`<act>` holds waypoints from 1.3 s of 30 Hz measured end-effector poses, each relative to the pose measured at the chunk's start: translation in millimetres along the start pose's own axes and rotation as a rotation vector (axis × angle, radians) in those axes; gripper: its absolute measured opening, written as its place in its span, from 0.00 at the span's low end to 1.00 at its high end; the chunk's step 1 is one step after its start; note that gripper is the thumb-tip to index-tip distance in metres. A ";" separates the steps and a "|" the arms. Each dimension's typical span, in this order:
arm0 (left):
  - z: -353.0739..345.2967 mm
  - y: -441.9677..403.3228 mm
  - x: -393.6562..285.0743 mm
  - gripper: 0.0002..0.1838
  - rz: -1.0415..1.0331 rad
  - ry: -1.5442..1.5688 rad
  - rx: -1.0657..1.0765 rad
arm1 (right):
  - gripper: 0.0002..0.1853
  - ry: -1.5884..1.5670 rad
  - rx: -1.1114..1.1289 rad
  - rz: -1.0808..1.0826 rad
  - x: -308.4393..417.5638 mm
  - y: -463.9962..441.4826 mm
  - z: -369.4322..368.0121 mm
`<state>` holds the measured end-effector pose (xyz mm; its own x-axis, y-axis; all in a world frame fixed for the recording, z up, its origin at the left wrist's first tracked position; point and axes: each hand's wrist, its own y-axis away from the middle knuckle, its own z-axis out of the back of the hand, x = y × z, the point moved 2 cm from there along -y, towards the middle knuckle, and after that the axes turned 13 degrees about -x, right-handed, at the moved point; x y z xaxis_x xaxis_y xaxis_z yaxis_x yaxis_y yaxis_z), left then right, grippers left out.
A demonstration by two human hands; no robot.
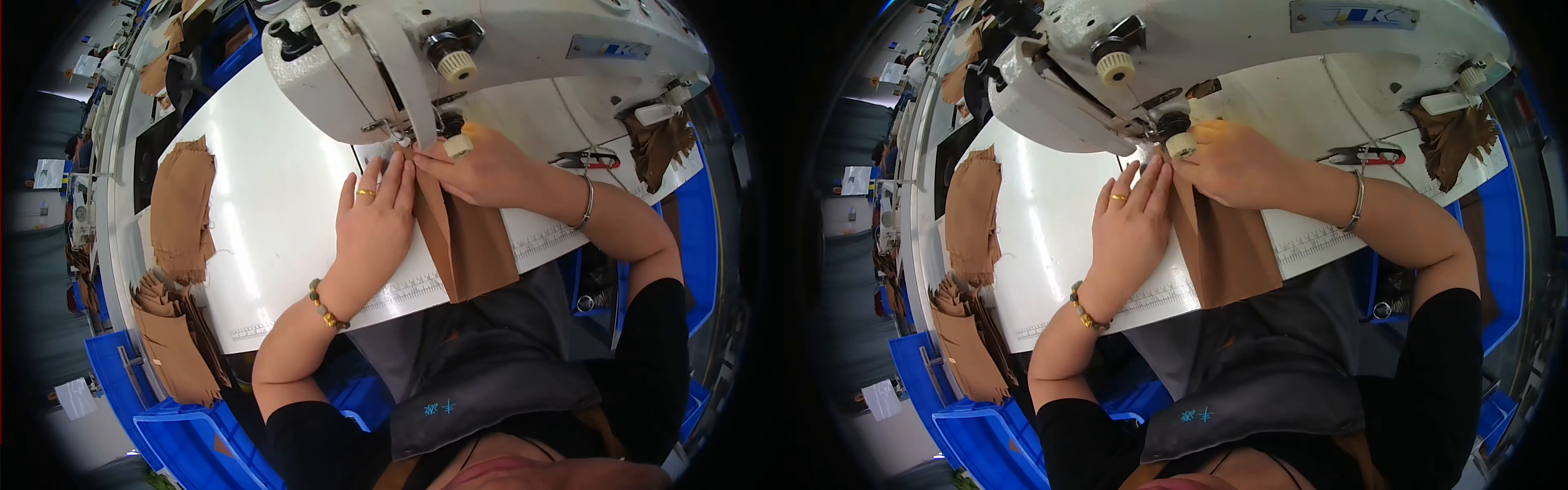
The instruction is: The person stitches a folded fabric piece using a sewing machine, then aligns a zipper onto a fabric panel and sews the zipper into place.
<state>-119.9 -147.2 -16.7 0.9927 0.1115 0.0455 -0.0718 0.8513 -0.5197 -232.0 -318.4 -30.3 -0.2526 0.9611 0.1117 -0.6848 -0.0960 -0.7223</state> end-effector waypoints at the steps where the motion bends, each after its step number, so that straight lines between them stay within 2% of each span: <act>1: 8.0 6.4 -10.3 0.31 -0.040 -0.034 0.053 | 0.08 -0.012 0.026 0.049 3.2 1.1 1.5; 3: 23.9 27.6 -33.5 0.29 -0.129 -0.058 0.092 | 0.10 -0.026 0.049 0.089 12.4 3.5 6.3; 4: 37.2 37.5 -47.1 0.27 -0.158 -0.027 0.093 | 0.14 -0.091 0.119 0.170 22.3 4.9 9.8; 5: 48.3 48.2 -59.5 0.25 -0.159 0.028 0.103 | 0.18 -0.154 0.189 0.251 33.5 7.6 13.0; 6: 57.1 59.5 -70.0 0.22 -0.157 0.081 0.094 | 0.18 -0.174 0.199 0.264 44.6 13.4 17.8; 7: 63.1 68.8 -77.2 0.21 -0.153 0.127 0.096 | 0.17 -0.170 0.076 0.309 55.1 16.3 23.6; 13: 66.2 84.2 -93.3 0.19 -0.142 0.110 0.014 | 0.21 -0.147 0.137 0.172 106.8 52.6 51.7; 15: 66.1 81.8 -92.4 0.18 -0.113 0.176 -0.039 | 0.20 -0.128 0.077 0.034 114.4 60.3 52.3; 16: 66.6 79.2 -87.7 0.18 -0.119 0.176 -0.042 | 0.20 -0.122 0.074 0.033 115.7 64.8 50.2; 18: 67.3 69.2 -67.2 0.16 0.015 0.402 -0.028 | 0.16 0.047 -0.011 0.131 119.7 73.1 45.9; 19: 62.1 60.7 -57.3 0.19 0.064 0.424 -0.025 | 0.16 0.053 -0.015 0.121 121.6 75.5 43.6; 21: 50.4 36.0 -40.4 0.21 0.087 0.267 -0.019 | 0.13 0.068 -0.088 0.137 122.6 76.6 40.9; 25: 16.5 -1.3 -13.8 0.26 0.065 0.072 -0.029 | 0.12 0.095 -0.124 0.121 123.0 79.7 42.5; 28: -1.0 -11.4 -0.5 0.27 0.006 0.124 -0.009 | 0.12 0.042 -0.231 0.112 126.3 85.6 34.8; 29: -2.6 -8.7 2.7 0.29 0.021 0.108 0.015 | 0.12 0.097 -0.230 0.083 126.3 86.8 35.9; 31: -0.5 -6.8 0.9 0.31 0.005 0.110 0.029 | 0.12 -0.002 -0.239 0.108 127.2 88.5 39.1; 32: 2.9 -7.1 0.4 0.34 0.004 0.085 0.048 | 0.11 -0.029 -0.250 0.168 123.8 90.3 41.2; 34: 2.1 -4.5 2.9 0.41 0.028 0.080 0.055 | 0.11 -0.011 -0.283 0.143 112.1 91.8 58.1; 35: 2.4 -4.8 3.2 0.41 0.016 0.087 0.048 | 0.10 -0.027 -0.316 0.122 105.1 92.1 71.4; 37: 2.3 -3.7 0.8 0.41 0.025 0.087 0.037 | 0.08 0.187 -0.307 0.016 70.9 93.1 124.3; 38: 1.8 -4.0 -0.7 0.41 0.028 0.096 0.032 | 0.09 0.423 -0.357 -0.106 52.3 103.8 141.8; 39: 1.8 -3.7 -1.8 0.41 0.028 0.091 0.028 | 0.08 0.712 -0.264 -0.067 33.8 105.6 173.1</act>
<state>-121.6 -149.6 -13.3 0.9949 0.0892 -0.0469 -0.1007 0.8629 -0.4952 -431.1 -340.9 15.3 0.3468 0.9063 -0.2417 -0.4747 -0.0526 -0.8786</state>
